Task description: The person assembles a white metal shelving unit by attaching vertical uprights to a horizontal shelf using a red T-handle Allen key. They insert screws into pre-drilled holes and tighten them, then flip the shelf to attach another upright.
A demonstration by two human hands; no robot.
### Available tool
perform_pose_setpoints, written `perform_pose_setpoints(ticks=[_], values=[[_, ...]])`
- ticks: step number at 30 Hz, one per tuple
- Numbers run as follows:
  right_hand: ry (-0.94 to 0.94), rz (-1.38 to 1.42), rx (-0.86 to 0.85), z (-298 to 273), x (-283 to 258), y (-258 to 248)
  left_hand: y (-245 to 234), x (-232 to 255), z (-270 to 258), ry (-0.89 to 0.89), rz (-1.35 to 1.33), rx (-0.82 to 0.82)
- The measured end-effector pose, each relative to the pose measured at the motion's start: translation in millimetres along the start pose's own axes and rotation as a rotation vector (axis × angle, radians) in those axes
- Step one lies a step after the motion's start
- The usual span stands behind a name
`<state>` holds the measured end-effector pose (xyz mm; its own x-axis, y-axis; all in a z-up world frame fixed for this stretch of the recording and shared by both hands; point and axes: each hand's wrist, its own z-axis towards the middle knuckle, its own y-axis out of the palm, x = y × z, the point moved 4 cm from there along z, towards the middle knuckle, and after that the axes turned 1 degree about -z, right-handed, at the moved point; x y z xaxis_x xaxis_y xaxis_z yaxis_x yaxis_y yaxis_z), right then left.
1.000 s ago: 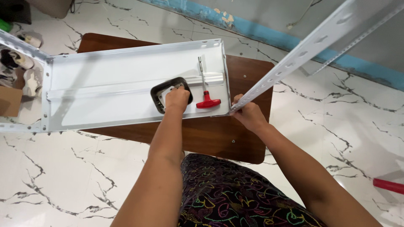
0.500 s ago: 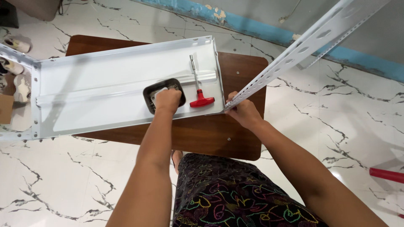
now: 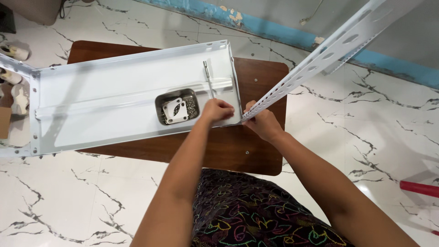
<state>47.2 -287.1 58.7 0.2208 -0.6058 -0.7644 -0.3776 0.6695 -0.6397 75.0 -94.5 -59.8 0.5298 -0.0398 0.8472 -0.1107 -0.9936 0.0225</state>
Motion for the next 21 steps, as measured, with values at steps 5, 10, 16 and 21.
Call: perform_pose_setpoints(ticks=[5,10,16,21], values=[[0.003,0.109,0.008,0.1,3.1,2.9,25.4,-6.2,14.2,0.103,0.671,-0.006],[-0.111,0.115,0.037,-0.1,4.7,2.5,37.1,-17.5,32.7,0.152,0.855,-0.098],[-0.196,0.094,0.052,0.5,4.0,1.3,41.2,-12.6,32.1,0.271,0.951,-0.161],[-0.085,0.12,0.014,0.8,7.6,3.0,35.9,-3.4,22.8,0.324,0.88,-0.189]])
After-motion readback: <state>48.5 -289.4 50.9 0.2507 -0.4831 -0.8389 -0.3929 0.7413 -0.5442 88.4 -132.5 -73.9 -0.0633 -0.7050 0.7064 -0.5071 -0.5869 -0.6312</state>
